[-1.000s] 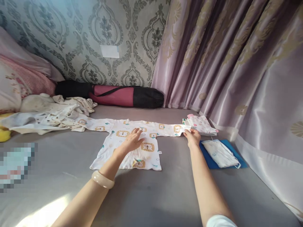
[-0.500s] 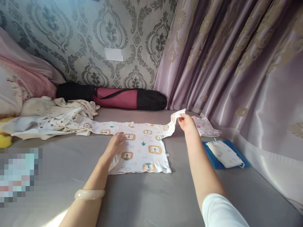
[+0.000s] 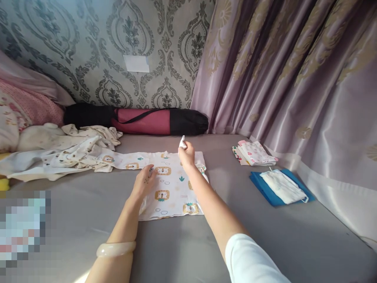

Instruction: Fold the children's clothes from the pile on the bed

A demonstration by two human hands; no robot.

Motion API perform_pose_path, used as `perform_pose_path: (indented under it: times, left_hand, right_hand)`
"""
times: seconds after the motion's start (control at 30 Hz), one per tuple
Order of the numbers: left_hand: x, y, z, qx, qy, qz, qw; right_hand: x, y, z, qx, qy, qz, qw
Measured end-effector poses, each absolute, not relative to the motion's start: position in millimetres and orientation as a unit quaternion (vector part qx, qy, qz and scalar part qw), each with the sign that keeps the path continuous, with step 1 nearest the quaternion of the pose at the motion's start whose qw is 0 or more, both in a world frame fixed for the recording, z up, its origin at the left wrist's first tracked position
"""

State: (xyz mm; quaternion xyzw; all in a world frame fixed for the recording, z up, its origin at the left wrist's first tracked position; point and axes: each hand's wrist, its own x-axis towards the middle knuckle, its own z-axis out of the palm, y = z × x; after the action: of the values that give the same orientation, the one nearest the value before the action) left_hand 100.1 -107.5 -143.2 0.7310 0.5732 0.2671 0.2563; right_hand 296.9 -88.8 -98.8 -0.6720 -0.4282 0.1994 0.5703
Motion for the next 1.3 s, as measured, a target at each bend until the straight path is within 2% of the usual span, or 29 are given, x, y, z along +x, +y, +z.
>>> perform_pose_path:
  times: [0.2,0.47,0.6,0.73,0.83,0.9,1.07,1.3]
  left_hand:
    - [102,-107,-143,0.737,0.579,0.245,0.246]
    - [103,-108,-144,0.753,0.576,0.225,0.225]
    - [105,-109,-144,0.756,0.576,0.225,0.216]
    - [104,-109,-140,0.751,0.583,0.222,0.219]
    - [103,-105,-133,0.750,0.590,0.210,0.213]
    - [105,-98,-128,0.754,0.589,0.210,0.202]
    - [121,-67,-126,0.753,0.605,0.195,0.170]
    - [146,-42,-141,0.727,0.664,0.123,0.123]
  right_hand:
    - [260,-97,-115,-0.728,-0.423,0.186,0.506]
    - [250,-105,-123,-0.690,-0.476,0.173,0.516]
    - [250,-107,-124,-0.664,-0.512,0.231,0.493]
    - [272,-112,-122,-0.584,-0.571,0.334,0.471]
    - [316,-121,-118,-0.590,-0.559,0.328,0.481]
    - [351,-131,-116,-0.637,-0.538,0.275,0.478]
    - [405,-154,-120,-0.756,-0.530,0.147,0.355]
    - [393,-160,-146,-0.752,-0.620,0.084,0.207]
